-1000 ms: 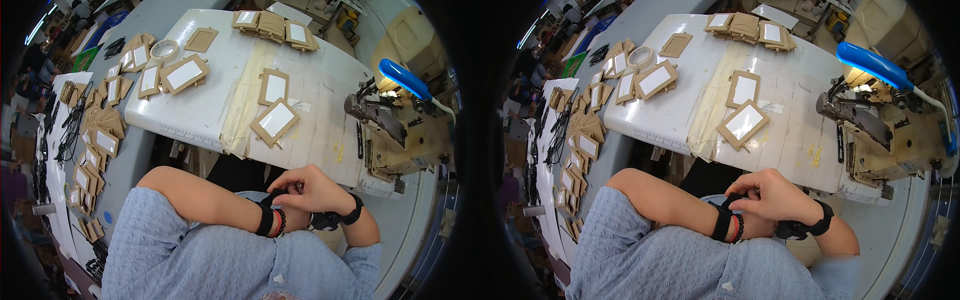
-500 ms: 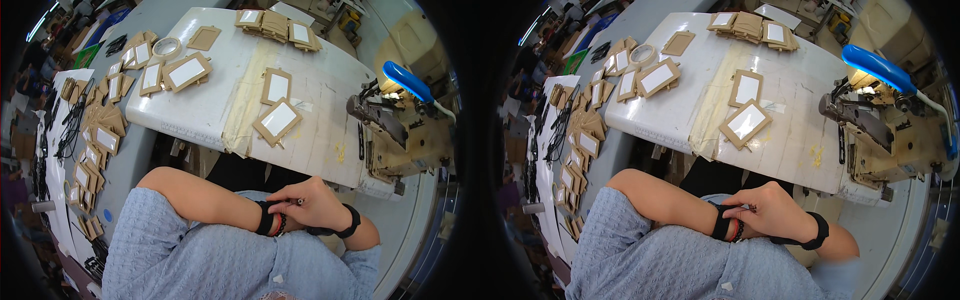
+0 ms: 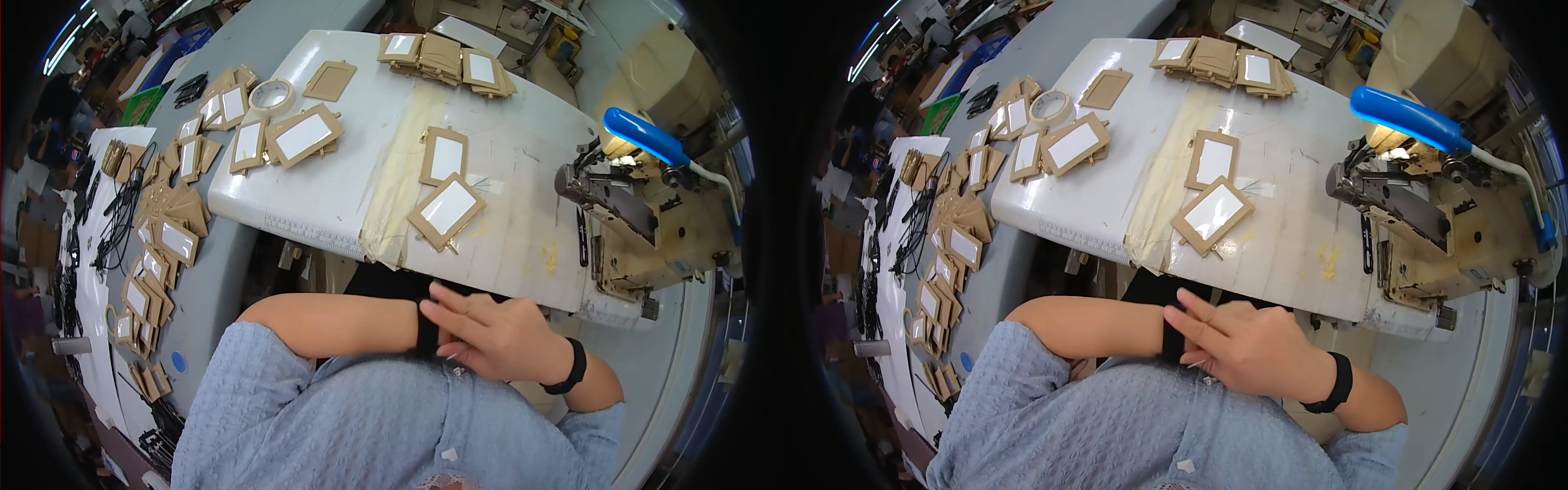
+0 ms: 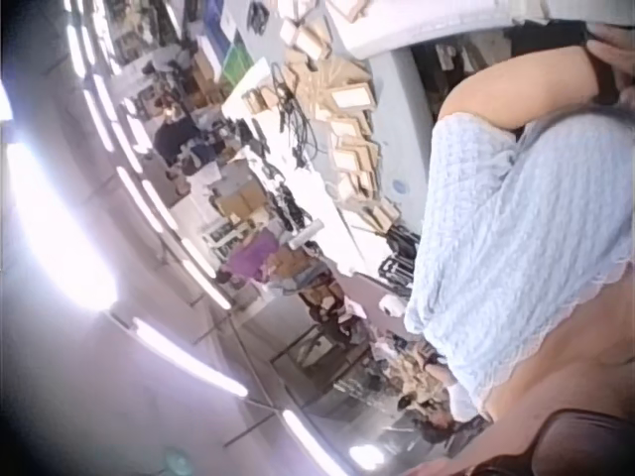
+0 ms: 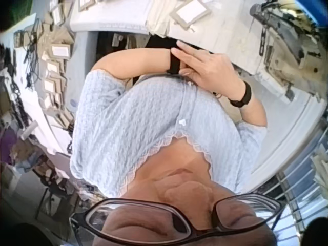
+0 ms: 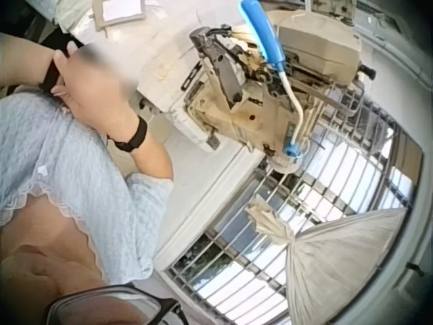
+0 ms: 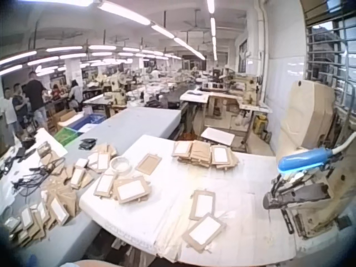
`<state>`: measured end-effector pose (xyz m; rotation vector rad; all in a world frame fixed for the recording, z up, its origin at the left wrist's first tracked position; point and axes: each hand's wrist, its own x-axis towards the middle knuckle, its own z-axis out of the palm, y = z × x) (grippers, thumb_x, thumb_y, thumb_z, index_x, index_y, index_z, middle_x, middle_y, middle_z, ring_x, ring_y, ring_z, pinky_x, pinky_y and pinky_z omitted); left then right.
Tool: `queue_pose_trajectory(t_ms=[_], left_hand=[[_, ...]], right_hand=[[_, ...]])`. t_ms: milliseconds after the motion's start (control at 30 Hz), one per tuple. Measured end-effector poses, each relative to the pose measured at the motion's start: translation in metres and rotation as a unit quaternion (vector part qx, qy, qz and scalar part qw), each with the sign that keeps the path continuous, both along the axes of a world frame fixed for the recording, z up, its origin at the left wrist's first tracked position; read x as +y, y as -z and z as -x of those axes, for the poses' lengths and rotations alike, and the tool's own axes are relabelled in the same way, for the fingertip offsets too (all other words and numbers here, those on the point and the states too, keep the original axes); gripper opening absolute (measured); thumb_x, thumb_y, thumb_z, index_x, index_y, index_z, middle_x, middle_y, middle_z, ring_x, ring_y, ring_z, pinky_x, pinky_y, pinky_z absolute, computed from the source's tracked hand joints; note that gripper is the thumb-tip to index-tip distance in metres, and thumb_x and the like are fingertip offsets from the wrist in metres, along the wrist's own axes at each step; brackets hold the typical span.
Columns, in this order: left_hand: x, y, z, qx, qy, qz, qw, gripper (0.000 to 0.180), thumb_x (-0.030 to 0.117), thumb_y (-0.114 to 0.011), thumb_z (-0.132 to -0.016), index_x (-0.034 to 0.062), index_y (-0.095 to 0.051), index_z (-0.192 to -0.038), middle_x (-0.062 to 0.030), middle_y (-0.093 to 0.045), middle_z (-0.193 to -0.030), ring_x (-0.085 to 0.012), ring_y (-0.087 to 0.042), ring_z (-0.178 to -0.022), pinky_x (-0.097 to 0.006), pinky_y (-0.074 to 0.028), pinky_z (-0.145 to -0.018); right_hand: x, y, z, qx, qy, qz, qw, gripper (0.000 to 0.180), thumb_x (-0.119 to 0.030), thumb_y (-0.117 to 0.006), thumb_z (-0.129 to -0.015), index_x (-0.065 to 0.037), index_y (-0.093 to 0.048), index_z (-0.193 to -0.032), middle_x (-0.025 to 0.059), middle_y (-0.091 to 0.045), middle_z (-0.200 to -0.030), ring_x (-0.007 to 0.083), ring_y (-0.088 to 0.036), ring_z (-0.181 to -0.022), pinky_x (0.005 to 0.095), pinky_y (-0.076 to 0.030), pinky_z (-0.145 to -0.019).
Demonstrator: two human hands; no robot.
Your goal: The person assembles small cardboard card holders by inserting white cards into the slots. They use a wooden tool to press the cards firmly into place and then stack the finished units on the table.
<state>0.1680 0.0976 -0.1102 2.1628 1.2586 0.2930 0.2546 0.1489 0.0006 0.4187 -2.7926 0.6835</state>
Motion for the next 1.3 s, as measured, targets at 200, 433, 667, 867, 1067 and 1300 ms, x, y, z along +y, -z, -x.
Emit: queue_pose_trajectory(t_ms=[200, 433, 667, 867, 1067, 1300], left_hand=[[0.053, -0.042, 0.069, -0.162, -0.343, -0.197, 0.904, 0.021, 0.020, -0.059, -0.089, 0.0010, -0.067, -0.091, -0.0120, -0.065, -0.066, -0.0264, -0.063, -0.056, -0.039, -0.048, -0.053], [0.083, -0.044, 0.091, -0.456, -0.498, -0.136, 0.725, 0.025, 0.021, -0.056, -0.095, -0.0014, -0.068, -0.096, 0.0014, -0.055, -0.062, -0.0061, -0.041, -0.051, -0.026, -0.036, -0.046], [0.077, -0.032, 0.094, -0.774, -0.430, 0.100, 0.454, 0.019, 0.018, -0.051, -0.097, 0.0017, -0.058, -0.105, 0.0028, -0.047, -0.065, -0.0075, -0.038, -0.054, -0.024, -0.035, -0.051], [0.079, -0.029, 0.101, -0.896, -0.347, 0.114, 0.254, 0.014, 0.013, -0.051, -0.098, 0.0026, -0.053, -0.106, 0.0026, -0.044, -0.066, -0.0087, -0.037, -0.056, -0.023, -0.035, -0.053], [0.071, -0.038, 0.109, -0.882, -0.379, -0.029, 0.279, 0.017, 0.015, -0.046, -0.099, 0.0019, -0.053, -0.107, 0.0019, -0.044, -0.067, -0.0085, -0.038, -0.056, -0.024, -0.035, -0.054], [0.069, -0.054, 0.104, -0.615, -0.541, -0.254, 0.514, 0.020, 0.019, -0.050, -0.099, 0.0017, -0.059, -0.097, 0.0029, -0.048, -0.061, -0.0052, -0.041, -0.052, -0.022, -0.034, -0.048]], right_hand=[[0.014, 0.005, -0.001, 0.166, 0.129, 0.047, 0.977, 0.019, -0.014, -0.079, -0.075, -0.004, -0.067, -0.086, 0.0045, -0.063, -0.069, 0.0191, -0.061, -0.054, 0.0275, -0.047, -0.048], [-0.002, 0.038, 0.026, 0.190, 0.277, 0.012, 0.942, 0.043, -0.023, -0.084, -0.068, -0.007, -0.062, -0.101, 0.0048, -0.058, -0.094, 0.0166, -0.062, -0.060, 0.0279, -0.049, -0.050], [-0.003, 0.035, 0.031, 0.170, 0.300, 0.003, 0.939, 0.037, -0.022, -0.079, -0.066, -0.006, -0.061, -0.095, 0.0054, -0.058, -0.091, 0.0204, -0.062, -0.060, 0.0310, -0.049, -0.050], [-0.003, 0.020, 0.030, 0.088, 0.336, 0.020, 0.938, 0.037, -0.026, -0.078, -0.066, -0.007, -0.058, -0.090, 0.0071, -0.059, -0.089, 0.0258, -0.063, -0.064, 0.0355, -0.049, -0.051], [0.001, 0.016, 0.030, 0.018, 0.337, 0.127, 0.933, 0.047, -0.030, -0.079, -0.068, -0.005, -0.053, -0.098, 0.0119, -0.064, -0.079, 0.0306, -0.066, -0.066, 0.0390, -0.051, -0.056], [0.007, 0.018, 0.035, -0.063, 0.324, 0.215, 0.919, 0.049, -0.031, -0.081, -0.068, -0.004, -0.050, -0.095, 0.0136, -0.064, -0.074, 0.0286, -0.066, -0.063, 0.0360, -0.051, -0.058]])
